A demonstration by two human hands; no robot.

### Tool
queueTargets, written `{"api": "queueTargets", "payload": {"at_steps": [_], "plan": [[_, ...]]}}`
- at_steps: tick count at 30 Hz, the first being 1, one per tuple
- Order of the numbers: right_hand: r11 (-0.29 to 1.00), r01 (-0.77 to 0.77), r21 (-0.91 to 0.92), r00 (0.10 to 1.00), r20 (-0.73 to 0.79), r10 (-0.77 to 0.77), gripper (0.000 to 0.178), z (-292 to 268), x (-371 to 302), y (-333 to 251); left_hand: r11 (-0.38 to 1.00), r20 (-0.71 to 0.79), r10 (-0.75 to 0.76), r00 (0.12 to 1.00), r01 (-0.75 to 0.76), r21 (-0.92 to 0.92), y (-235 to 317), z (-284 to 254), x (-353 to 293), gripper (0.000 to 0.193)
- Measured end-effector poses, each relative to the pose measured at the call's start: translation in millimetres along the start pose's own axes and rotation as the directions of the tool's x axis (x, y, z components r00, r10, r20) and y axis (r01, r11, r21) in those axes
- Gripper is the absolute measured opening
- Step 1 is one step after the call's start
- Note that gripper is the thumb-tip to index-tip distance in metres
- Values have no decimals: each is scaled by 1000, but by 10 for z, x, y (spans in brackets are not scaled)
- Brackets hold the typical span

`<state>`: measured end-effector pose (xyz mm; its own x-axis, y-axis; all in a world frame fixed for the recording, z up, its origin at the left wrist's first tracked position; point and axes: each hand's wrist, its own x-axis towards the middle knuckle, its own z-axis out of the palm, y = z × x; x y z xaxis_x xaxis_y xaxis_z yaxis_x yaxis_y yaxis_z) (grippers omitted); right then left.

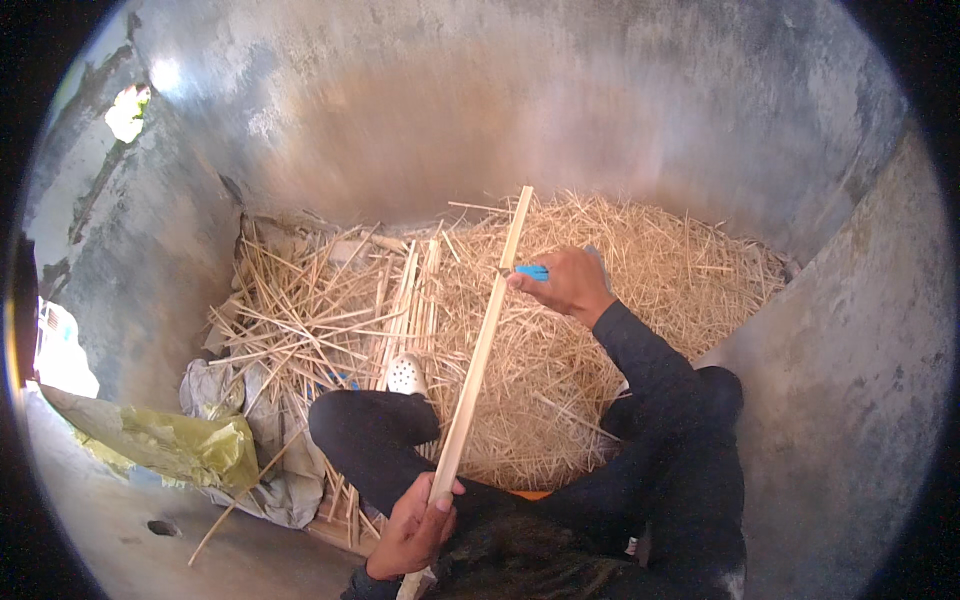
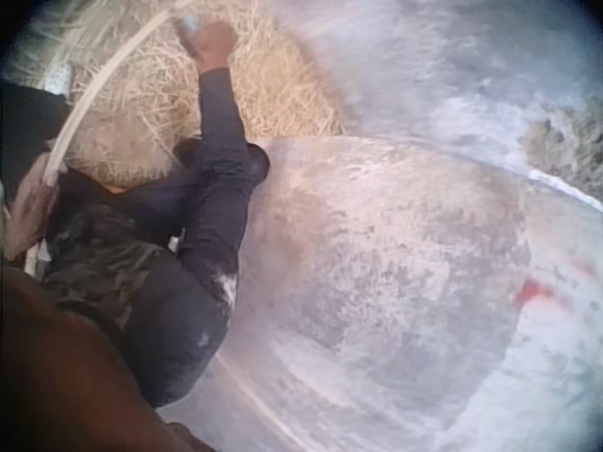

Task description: The person sits on the floor and uses a knife to split long bamboo sticks into thin strips. They hold the bamboo with one hand and carefully shave the length of the stick with the other, creating a pile of processed bamboo strips.

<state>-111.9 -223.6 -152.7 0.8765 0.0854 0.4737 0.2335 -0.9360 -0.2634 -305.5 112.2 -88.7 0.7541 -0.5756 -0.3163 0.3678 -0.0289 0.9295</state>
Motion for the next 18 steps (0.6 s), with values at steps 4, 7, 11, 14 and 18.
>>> {"api": "queueTargets", "payload": {"at_steps": [4,7,11,14,18], "plan": [[909,-417,21,907,-58,418,78,-49,335,621,995,57,-52,997,57,-76,-11,48,-58,23],[887,-461,44,820,-360,444,79,94,297,1742,995,147,-98,984,102,-17,18,98,-134,24],[859,-504,88,859,-53,509,68,-222,-104,1133,999,-39,-5,999,3,-39,-112,-203,93,27],[921,-185,343,979,-20,204,54,-134,-570,-101,994,-72,-4,997,-4,-108,-44,-246,267,31],[948,-10,320,985,167,-46,62,-398,-713,-825,983,24,-88,996,90,-161,17,-110,343,30]]}}
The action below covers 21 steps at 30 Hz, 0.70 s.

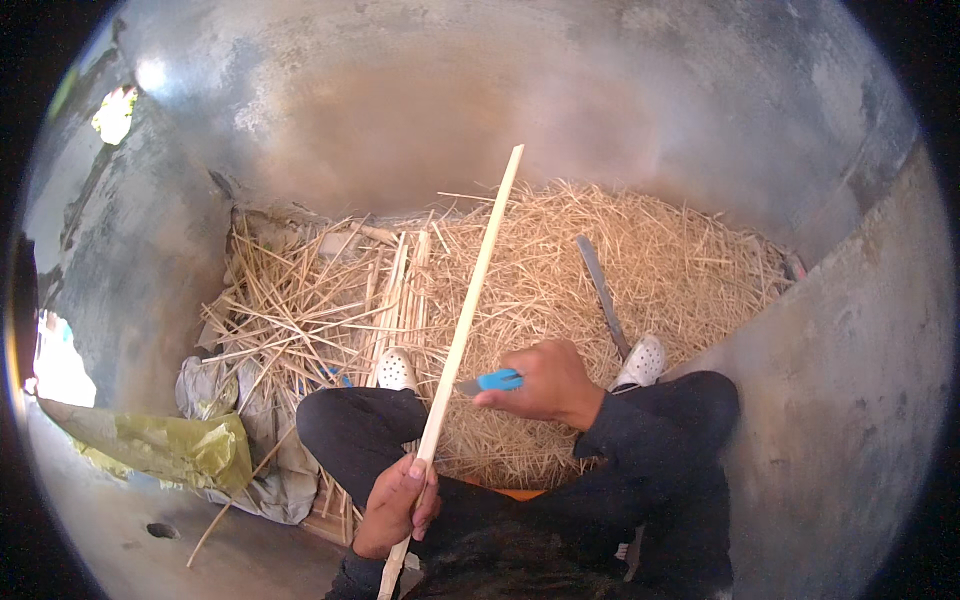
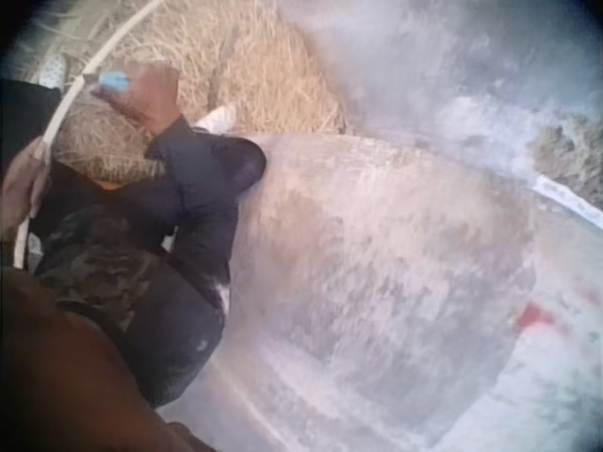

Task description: The person sits on the floor and uses a knife to split long bamboo sticks into thin strips. They hold the bamboo with one hand and carefully shave the length of the stick with the other, creating a pile of processed bamboo strips.

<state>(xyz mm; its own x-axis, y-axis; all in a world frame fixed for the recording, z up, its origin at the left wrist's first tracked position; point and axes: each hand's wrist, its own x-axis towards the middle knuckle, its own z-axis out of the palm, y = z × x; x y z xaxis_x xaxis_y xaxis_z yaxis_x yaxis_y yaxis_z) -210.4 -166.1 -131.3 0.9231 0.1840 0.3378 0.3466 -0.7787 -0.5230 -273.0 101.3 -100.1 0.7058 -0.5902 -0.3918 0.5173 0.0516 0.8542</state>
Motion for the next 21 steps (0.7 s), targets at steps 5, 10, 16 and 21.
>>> {"api": "queueTargets", "payload": {"at_steps": [5,10,16,21], "plan": [[998,31,-46,997,-75,-34,68,-42,230,212,996,52,64,997,-61,-60,13,150,-60,29],[977,138,-165,988,-45,-147,68,22,188,-17,983,73,79,994,-66,-173,-42,119,-131,29],[984,23,-174,985,-162,-52,70,39,279,211,985,67,63,996,-51,-165,-66,123,-218,27],[975,83,-206,973,-196,-124,72,-24,383,169,976,94,42,995,-21,-217,-156,146,-332,27]]}}
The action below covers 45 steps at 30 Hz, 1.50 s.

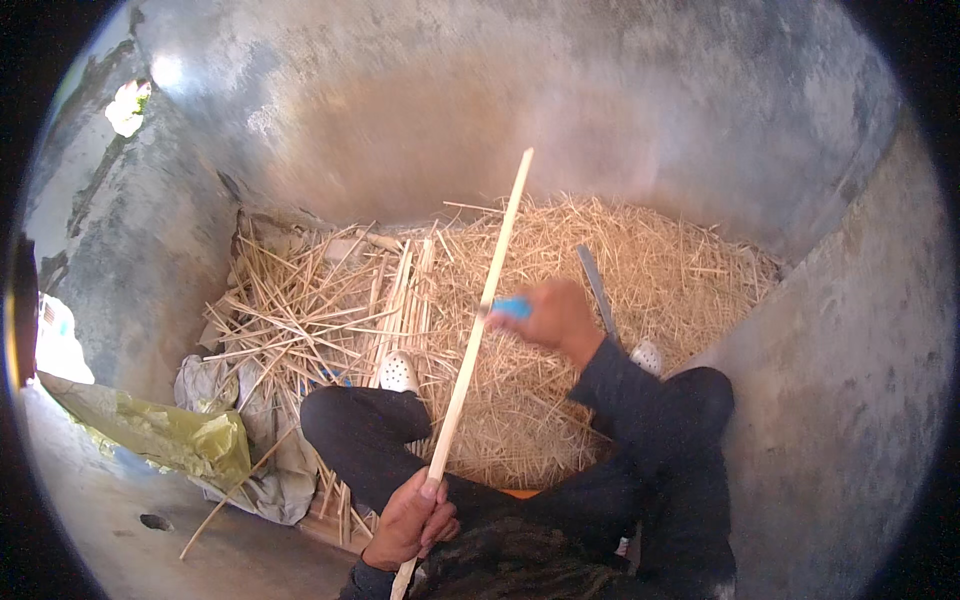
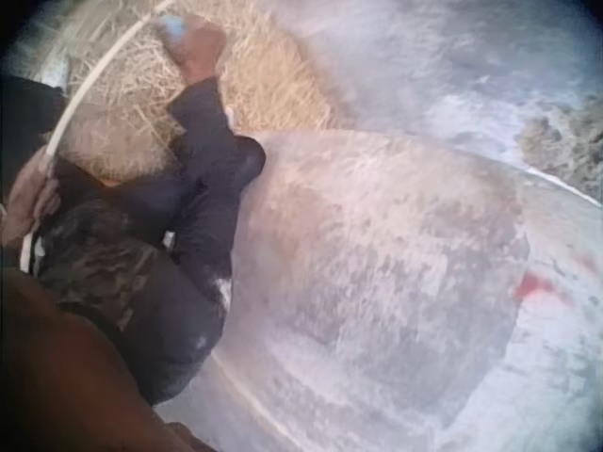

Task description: The person sits on the floor and uses a knife to split long bamboo sticks into thin strips. They hold the bamboo with one hand and carefully shave the length of the stick with the other, creating a pile of processed bamboo strips.

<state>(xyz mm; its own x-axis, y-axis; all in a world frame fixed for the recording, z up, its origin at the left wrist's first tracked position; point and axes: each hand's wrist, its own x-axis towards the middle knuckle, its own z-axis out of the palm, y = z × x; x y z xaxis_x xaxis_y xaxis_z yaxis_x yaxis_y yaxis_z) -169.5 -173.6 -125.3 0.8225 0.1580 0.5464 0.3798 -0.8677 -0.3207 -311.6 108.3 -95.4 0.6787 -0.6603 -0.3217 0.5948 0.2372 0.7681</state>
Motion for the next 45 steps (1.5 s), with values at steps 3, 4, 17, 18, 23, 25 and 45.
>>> {"api": "queueTargets", "payload": {"at_steps": [3,4,17,18,23,25,45], "plan": [[998,-40,-41,993,-116,35,77,-95,192,528,1000,45,12,999,-13,23,-19,1,-9,27],[996,-44,-74,992,-125,34,78,-80,231,636,999,60,-6,998,5,33,-5,10,-10,28],[649,-758,-70,646,57,761,84,-361,162,1663,930,-102,42,994,-2,366,76,-69,87,26],[680,-731,-58,667,152,729,81,-213,2,1343,923,-132,90,987,-33,383,82,-118,111,26],[978,-153,140,960,254,113,65,-120,-529,-227,857,-102,125,987,-56,513,157,-66,266,26],[989,-143,25,946,299,129,68,-91,-431,-266,845,-107,128,986,-52,532,134,-45,253,25],[1000,-1,-7,993,121,2,76,36,-266,-102,983,10,32,999,-33,182,49,-42,85,22]]}}
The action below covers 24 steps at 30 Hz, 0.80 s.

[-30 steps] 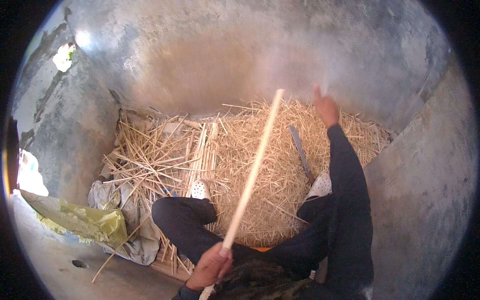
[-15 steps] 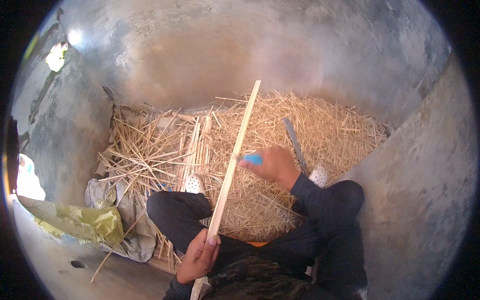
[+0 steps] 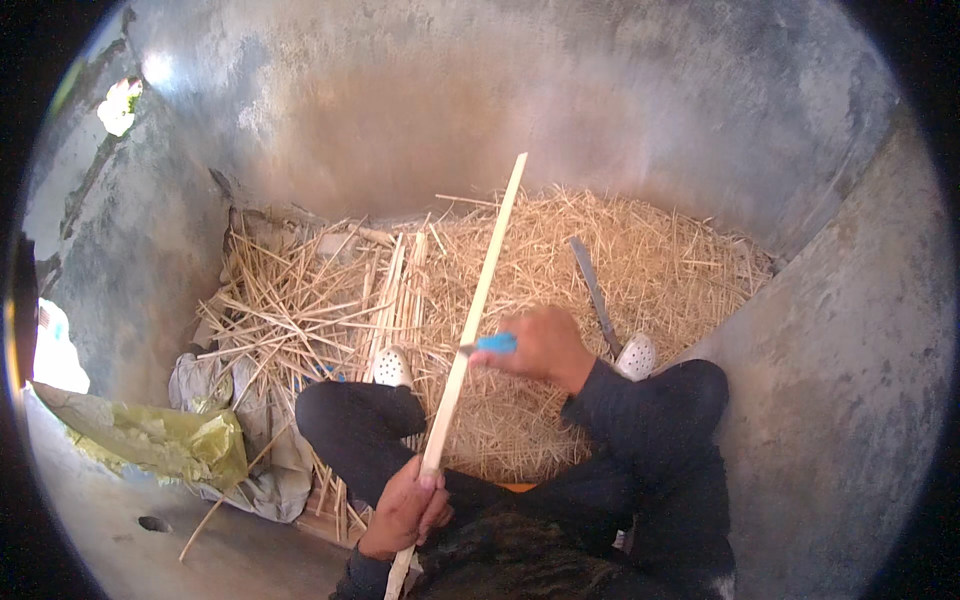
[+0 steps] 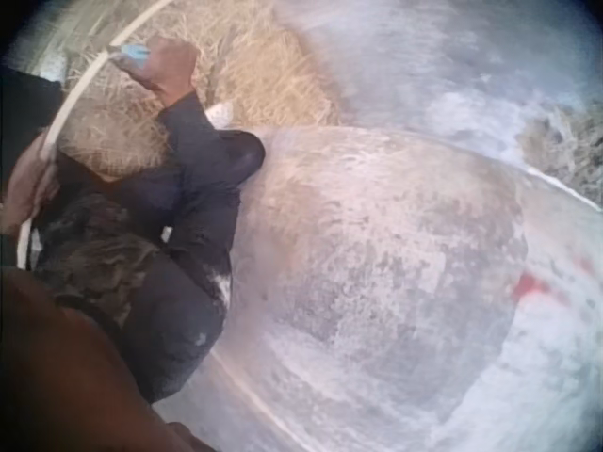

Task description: The person sits on the floor and uses a knife to split long bamboo sticks into thin strips. They hold the bamboo with one hand and carefully shave the length of the stick with the other, creating a pile of processed bamboo strips.

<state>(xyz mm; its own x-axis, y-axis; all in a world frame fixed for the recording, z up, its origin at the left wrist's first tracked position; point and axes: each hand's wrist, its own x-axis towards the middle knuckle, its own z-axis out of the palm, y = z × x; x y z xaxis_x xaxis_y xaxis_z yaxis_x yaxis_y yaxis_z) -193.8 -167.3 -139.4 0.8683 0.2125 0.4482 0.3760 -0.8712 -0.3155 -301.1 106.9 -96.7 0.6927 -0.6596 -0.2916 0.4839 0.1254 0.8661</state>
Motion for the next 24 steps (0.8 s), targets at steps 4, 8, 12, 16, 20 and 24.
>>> {"api": "queueTargets", "payload": {"at_steps": [4,8,12,16,20,24], "plan": [[1000,18,19,999,-27,-18,74,-116,138,-14,983,70,23,997,-10,-183,-9,-64,78,24],[974,-213,-77,973,-110,204,72,-122,312,515,985,76,-3,997,16,-173,-38,-15,40,25],[998,-51,26,994,102,48,79,-4,52,39,983,27,-29,999,34,-182,-14,-27,-27,24],[995,-97,-38,991,-99,93,75,139,190,523,997,28,-42,999,44,-61,-88,-11,-55,26],[978,-65,-199,984,-173,30,76,-154,382,910,998,37,-63,997,62,18,-130,-16,-31,28],[886,-442,-144,889,-207,410,82,-297,677,1655,997,85,-65,994,60,57,-121,19,-135,27]]}}
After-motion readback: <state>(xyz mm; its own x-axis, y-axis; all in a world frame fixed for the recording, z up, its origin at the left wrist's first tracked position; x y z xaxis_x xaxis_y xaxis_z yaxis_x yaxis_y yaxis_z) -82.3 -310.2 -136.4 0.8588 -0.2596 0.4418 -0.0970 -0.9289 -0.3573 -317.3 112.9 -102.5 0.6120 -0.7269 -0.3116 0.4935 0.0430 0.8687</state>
